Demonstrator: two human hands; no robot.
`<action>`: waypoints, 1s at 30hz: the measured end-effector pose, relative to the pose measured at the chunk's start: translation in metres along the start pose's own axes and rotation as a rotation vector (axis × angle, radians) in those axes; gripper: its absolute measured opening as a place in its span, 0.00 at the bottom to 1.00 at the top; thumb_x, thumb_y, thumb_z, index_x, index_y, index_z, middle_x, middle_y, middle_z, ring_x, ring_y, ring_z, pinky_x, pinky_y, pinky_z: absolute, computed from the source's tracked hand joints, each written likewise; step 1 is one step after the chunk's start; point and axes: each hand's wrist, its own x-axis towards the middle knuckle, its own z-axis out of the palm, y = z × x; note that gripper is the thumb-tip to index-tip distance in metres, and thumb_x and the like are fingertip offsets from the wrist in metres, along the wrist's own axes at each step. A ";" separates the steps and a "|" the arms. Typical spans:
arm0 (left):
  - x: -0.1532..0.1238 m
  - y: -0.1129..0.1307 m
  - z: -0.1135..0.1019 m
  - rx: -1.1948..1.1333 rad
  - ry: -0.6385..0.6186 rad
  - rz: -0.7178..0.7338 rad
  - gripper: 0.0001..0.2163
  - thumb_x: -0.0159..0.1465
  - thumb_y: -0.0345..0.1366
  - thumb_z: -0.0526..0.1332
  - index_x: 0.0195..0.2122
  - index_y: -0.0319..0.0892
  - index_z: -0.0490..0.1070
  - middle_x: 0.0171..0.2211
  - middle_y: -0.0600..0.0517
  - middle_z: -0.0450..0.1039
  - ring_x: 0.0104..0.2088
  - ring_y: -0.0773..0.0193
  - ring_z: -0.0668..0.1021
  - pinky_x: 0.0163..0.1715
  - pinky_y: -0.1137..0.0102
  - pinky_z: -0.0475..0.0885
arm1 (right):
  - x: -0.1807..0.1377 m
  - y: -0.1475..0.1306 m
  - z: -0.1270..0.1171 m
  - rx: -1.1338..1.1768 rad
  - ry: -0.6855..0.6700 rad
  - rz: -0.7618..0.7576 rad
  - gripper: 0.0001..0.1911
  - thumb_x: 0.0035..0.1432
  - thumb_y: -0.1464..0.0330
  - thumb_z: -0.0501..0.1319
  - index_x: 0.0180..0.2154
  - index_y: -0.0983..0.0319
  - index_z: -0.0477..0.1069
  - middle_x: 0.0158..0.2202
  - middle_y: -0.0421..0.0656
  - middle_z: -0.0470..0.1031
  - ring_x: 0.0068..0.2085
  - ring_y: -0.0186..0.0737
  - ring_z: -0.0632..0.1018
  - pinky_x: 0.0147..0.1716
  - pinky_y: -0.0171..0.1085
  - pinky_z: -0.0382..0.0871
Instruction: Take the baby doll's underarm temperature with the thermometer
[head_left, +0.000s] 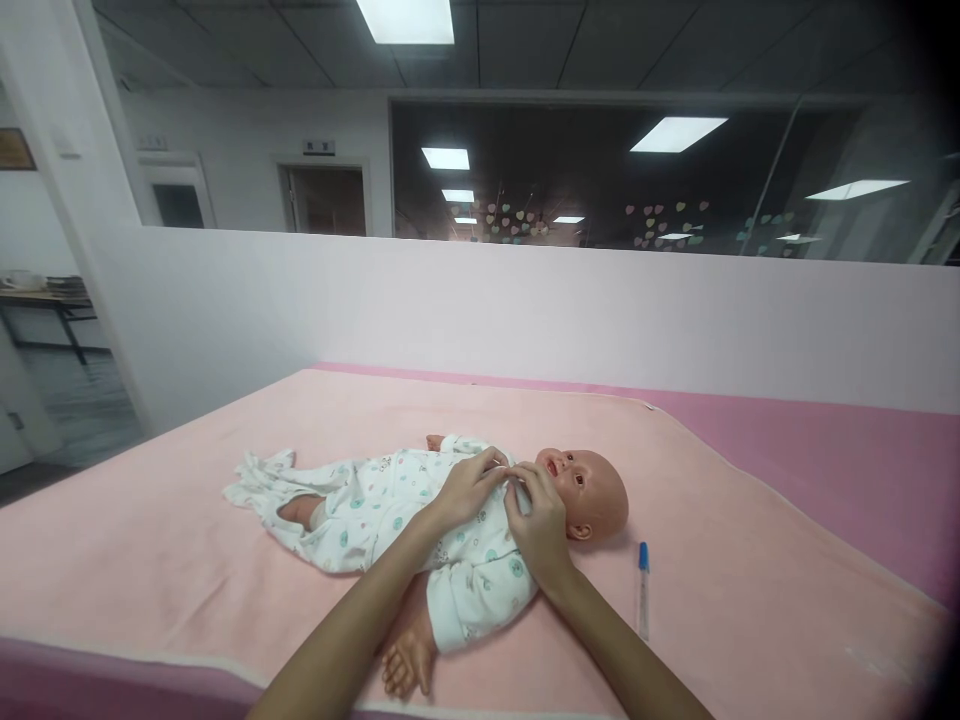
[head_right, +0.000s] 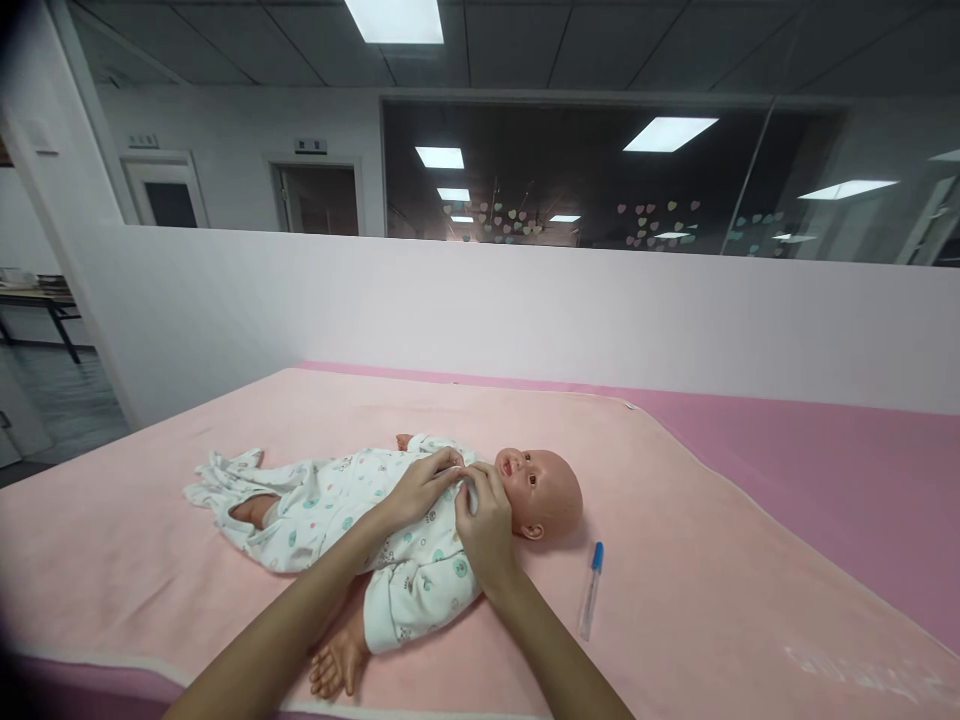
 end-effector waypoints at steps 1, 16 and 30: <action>0.000 -0.001 0.000 -0.016 -0.007 0.003 0.10 0.62 0.39 0.50 0.33 0.41 0.66 0.30 0.54 0.70 0.33 0.66 0.72 0.34 0.72 0.65 | 0.000 0.000 0.000 0.019 0.004 0.004 0.08 0.55 0.74 0.52 0.36 0.61 0.67 0.37 0.44 0.68 0.41 0.39 0.70 0.42 0.40 0.66; 0.001 -0.004 -0.005 -0.047 -0.064 0.018 0.13 0.55 0.31 0.58 0.41 0.42 0.72 0.39 0.51 0.75 0.41 0.62 0.74 0.42 0.69 0.67 | -0.004 0.001 -0.001 0.097 -0.012 0.092 0.08 0.57 0.71 0.51 0.38 0.61 0.66 0.36 0.43 0.69 0.40 0.39 0.70 0.41 0.40 0.66; 0.000 -0.002 -0.007 -0.053 -0.035 0.048 0.07 0.56 0.33 0.57 0.33 0.41 0.74 0.33 0.52 0.75 0.36 0.64 0.75 0.37 0.71 0.68 | -0.005 -0.004 -0.004 0.102 0.048 0.039 0.07 0.56 0.73 0.51 0.34 0.61 0.67 0.33 0.43 0.71 0.37 0.38 0.72 0.36 0.38 0.68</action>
